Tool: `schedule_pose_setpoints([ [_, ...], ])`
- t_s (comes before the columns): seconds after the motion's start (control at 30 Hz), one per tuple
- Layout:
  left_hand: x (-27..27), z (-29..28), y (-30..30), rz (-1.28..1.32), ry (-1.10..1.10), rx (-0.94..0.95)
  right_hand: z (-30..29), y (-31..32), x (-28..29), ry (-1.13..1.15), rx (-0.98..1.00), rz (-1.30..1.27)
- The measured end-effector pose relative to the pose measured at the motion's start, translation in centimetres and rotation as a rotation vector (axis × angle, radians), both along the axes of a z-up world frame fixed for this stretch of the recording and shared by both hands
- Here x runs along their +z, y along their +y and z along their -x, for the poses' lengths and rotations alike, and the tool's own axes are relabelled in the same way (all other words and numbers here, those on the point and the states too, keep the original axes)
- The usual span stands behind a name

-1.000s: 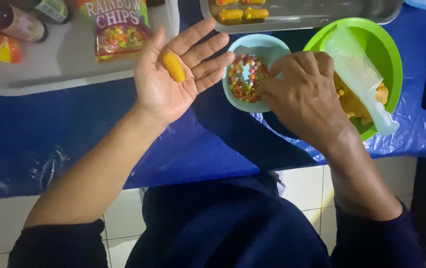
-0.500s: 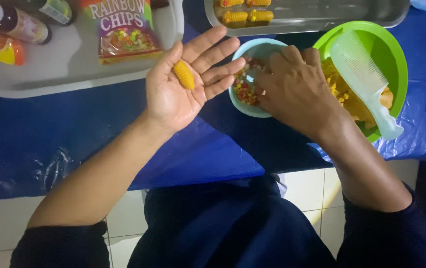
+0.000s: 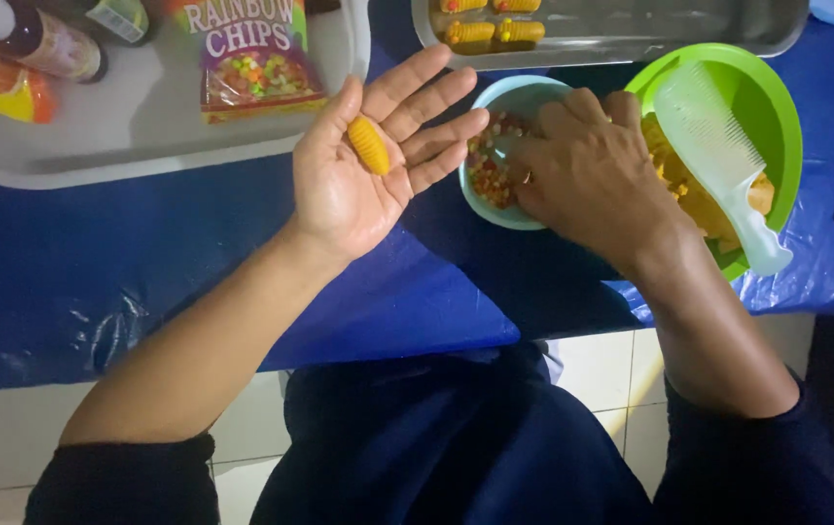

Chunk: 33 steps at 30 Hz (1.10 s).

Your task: Shaping yellow dough into cylinders and decorating them with colorful sprinkles

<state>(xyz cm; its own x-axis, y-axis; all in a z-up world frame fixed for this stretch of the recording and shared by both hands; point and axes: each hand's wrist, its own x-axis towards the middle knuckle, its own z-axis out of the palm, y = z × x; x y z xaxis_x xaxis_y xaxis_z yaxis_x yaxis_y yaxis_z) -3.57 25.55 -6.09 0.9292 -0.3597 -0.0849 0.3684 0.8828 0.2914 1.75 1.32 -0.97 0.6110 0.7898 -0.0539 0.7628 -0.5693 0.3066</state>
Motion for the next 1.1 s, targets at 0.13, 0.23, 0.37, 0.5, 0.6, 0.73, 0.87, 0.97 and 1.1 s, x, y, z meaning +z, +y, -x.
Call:
schedule_pose_setpoints([
  [0.13,0.2,0.1,0.0,-0.007,0.019,0.017,0.3,-0.4,1.9,0.042,-0.052,-0.006],
  [0.23,0.1,0.5,-0.3,-0.051,-0.022,0.045,2.0,1.3,5.2,0.396,-0.169,-0.495],
  [0.37,0.8,0.9,-0.8,-0.006,-0.028,0.103,3.6,4.9,4.5,0.497,-0.201,-0.903],
  [0.5,-0.1,1.3,-1.4,0.045,-0.068,0.174,4.7,8.7,2.2,0.574,-0.222,-1.095],
  [0.6,0.1,1.1,-1.7,-0.030,-0.021,0.241,5.3,10.6,1.5,0.493,-0.219,-1.128],
  [0.73,-0.2,1.2,-1.9,-0.039,-0.069,0.274,5.6,11.7,0.8,0.458,-0.225,-1.144],
  [0.87,-1.1,1.4,-2.2,-0.064,-0.135,0.317,5.8,12.3,0.5,0.440,-0.228,-1.174],
  [0.97,-0.9,1.5,-2.2,-0.097,-0.163,0.327,5.8,12.5,0.4,0.430,-0.230,-1.167],
  [1.1,-1.2,1.9,-2.2,-0.144,-0.212,0.364,5.8,12.6,0.6,0.413,-0.188,-1.207],
])
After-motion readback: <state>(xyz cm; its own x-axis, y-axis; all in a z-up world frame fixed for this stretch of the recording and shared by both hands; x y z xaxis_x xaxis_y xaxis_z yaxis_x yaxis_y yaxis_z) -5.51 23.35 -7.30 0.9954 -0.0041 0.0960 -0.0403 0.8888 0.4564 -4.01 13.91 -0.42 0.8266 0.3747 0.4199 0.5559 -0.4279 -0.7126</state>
